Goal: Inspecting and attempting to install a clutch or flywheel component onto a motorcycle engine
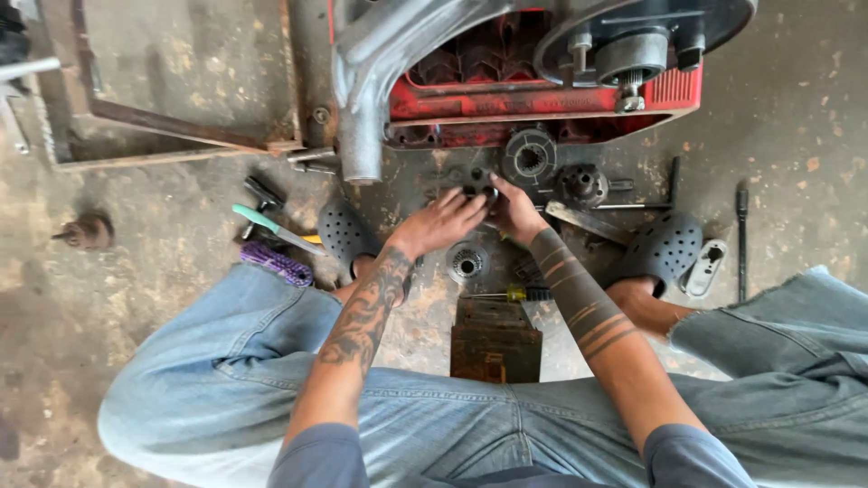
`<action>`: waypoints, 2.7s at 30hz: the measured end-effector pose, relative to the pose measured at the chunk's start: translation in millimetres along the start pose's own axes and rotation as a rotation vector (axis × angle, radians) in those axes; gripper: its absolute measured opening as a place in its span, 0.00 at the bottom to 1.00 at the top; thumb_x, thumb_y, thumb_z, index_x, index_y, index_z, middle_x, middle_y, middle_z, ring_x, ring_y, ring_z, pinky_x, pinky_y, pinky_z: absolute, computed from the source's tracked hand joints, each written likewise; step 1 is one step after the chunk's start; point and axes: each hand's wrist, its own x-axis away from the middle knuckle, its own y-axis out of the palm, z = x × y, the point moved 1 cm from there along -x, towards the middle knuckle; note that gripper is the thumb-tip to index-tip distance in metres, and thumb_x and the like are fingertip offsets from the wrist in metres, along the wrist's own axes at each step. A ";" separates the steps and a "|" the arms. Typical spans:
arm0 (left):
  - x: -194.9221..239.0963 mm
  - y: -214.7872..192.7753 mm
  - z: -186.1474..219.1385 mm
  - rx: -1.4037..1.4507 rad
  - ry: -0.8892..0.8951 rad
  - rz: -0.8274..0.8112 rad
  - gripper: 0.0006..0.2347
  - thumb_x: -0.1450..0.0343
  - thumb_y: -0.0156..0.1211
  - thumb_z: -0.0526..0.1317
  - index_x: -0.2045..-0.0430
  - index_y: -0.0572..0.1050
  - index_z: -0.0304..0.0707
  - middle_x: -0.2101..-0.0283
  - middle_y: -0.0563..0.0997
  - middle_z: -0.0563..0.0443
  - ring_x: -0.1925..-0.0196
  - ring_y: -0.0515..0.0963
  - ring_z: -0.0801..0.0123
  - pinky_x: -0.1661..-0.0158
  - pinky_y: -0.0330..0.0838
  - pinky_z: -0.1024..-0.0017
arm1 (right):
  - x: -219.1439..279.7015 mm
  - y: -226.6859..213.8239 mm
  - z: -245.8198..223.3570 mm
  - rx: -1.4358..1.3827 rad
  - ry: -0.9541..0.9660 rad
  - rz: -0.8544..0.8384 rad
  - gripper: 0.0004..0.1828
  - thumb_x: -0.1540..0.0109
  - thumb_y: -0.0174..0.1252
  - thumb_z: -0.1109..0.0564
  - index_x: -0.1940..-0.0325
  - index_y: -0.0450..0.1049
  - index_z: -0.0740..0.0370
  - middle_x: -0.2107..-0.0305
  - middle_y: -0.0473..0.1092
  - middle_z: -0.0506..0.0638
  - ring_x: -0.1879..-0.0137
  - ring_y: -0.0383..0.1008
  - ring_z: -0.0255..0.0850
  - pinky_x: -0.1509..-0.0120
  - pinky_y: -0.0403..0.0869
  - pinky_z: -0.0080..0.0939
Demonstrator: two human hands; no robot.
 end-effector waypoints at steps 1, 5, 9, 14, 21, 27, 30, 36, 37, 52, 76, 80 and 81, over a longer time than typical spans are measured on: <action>-5.3 -17.7 -3.0 -0.007 0.001 -0.004 0.10 0.27 0.47 0.31 0.54 0.74 0.38 0.48 0.74 0.41 0.60 0.80 0.57 0.42 0.72 0.56 | -8.9 -4.7 7.3 -0.002 -0.001 -0.008 0.26 0.34 0.59 0.42 0.41 0.65 0.62 0.58 0.64 0.48 0.52 0.68 0.40 0.45 0.71 0.42; -5.2 -54.1 -13.2 0.013 0.061 -0.111 0.11 0.27 0.50 0.31 0.50 0.72 0.34 0.43 0.73 0.40 0.51 0.79 0.56 0.37 0.66 0.54 | -23.0 -8.9 17.4 -0.089 -0.126 -0.045 0.20 0.35 0.61 0.56 0.40 0.69 0.65 0.60 0.65 0.48 0.53 0.73 0.42 0.49 0.74 0.43; 11.5 -66.8 -20.6 0.037 0.015 -0.456 0.19 0.26 0.54 0.32 0.39 0.66 0.37 0.31 0.64 0.41 0.32 0.69 0.54 0.29 0.56 0.51 | -6.7 15.9 -2.6 0.098 -0.221 -0.073 0.22 0.38 0.65 0.52 0.42 0.72 0.62 0.62 0.68 0.49 0.57 0.75 0.44 0.58 0.77 0.44; 1.0 -60.0 -20.3 0.522 -0.926 -0.103 0.17 0.25 0.51 0.39 0.42 0.67 0.34 0.43 0.70 0.36 0.45 0.77 0.49 0.44 0.74 0.56 | -3.7 7.5 -6.8 0.186 -0.339 -0.014 0.30 0.41 0.69 0.53 0.40 0.68 0.68 0.57 0.68 0.55 0.52 0.75 0.46 0.56 0.79 0.48; 4.0 46.2 -14.1 1.976 -1.987 0.822 0.36 0.27 0.44 0.69 0.34 0.62 0.37 0.35 0.67 0.33 0.36 0.69 0.33 0.44 0.69 0.32 | 44.8 63.7 -20.2 1.130 -1.310 -0.003 0.13 0.41 0.69 0.61 0.56 0.73 0.67 0.70 0.72 0.66 0.59 0.76 0.68 0.58 0.74 0.62; -13.0 50.4 -5.3 2.208 -1.854 1.296 0.26 0.29 0.56 0.57 0.48 0.76 0.31 0.46 0.79 0.32 0.45 0.78 0.41 0.39 0.69 0.50 | 54.6 72.3 -17.3 1.622 -1.617 -0.154 0.10 0.42 0.60 0.57 0.58 0.76 0.60 0.62 0.73 0.57 0.52 0.77 0.53 0.41 0.71 0.56; -2.1 49.7 -4.2 2.173 -1.857 1.316 0.23 0.26 0.53 0.53 0.52 0.78 0.28 0.50 0.81 0.31 0.50 0.81 0.43 0.44 0.72 0.53 | 52.2 72.6 -15.7 1.568 -1.609 -0.236 0.10 0.39 0.59 0.56 0.55 0.75 0.61 0.60 0.73 0.58 0.52 0.77 0.56 0.42 0.71 0.58; 65.2 142.7 9.1 2.028 -2.072 1.041 0.18 0.26 0.55 0.48 0.55 0.78 0.28 0.52 0.81 0.30 0.52 0.81 0.39 0.51 0.78 0.48 | 30.8 38.2 7.3 1.646 -1.348 -0.233 0.17 0.49 0.67 0.61 0.56 0.78 0.63 0.65 0.76 0.61 0.56 0.80 0.58 0.42 0.72 0.60; 65.0 143.5 13.9 2.030 -2.076 1.044 0.18 0.26 0.55 0.48 0.55 0.78 0.28 0.52 0.81 0.30 0.52 0.81 0.39 0.51 0.78 0.48 | 25.4 28.2 12.2 1.648 -1.344 -0.235 0.17 0.49 0.67 0.61 0.56 0.78 0.63 0.65 0.76 0.61 0.56 0.80 0.58 0.42 0.72 0.60; 58.9 82.8 29.2 1.613 -2.018 0.498 0.22 0.35 0.73 0.44 0.49 0.78 0.33 0.54 0.83 0.39 0.56 0.84 0.51 0.61 0.82 0.56 | 1.4 1.1 46.8 1.961 -1.656 -0.148 0.09 0.38 0.55 0.56 0.55 0.77 0.53 0.61 0.73 0.53 0.49 0.75 0.49 0.40 0.67 0.51; 80.6 60.2 36.3 1.881 -2.279 0.266 0.21 0.31 0.66 0.46 0.49 0.69 0.33 0.51 0.73 0.45 0.47 0.75 0.56 0.46 0.70 0.54 | 20.0 12.3 63.2 1.973 -1.516 -0.185 0.09 0.41 0.57 0.59 0.56 0.74 0.56 0.62 0.71 0.53 0.53 0.75 0.50 0.43 0.65 0.52; 74.0 81.9 35.1 1.946 -2.198 0.324 0.17 0.34 0.68 0.45 0.57 0.72 0.38 0.60 0.74 0.52 0.56 0.77 0.61 0.56 0.74 0.62 | -1.2 -13.0 62.0 1.870 -1.345 -0.113 0.11 0.40 0.56 0.59 0.53 0.75 0.55 0.62 0.74 0.53 0.51 0.76 0.51 0.44 0.66 0.51; 73.2 88.4 34.2 1.946 -2.190 0.340 0.16 0.35 0.70 0.46 0.60 0.74 0.40 0.64 0.75 0.53 0.61 0.78 0.62 0.63 0.76 0.66 | -5.4 -18.4 61.0 1.802 -1.201 -0.130 0.17 0.43 0.58 0.58 0.49 0.76 0.55 0.60 0.75 0.54 0.47 0.76 0.52 0.40 0.65 0.52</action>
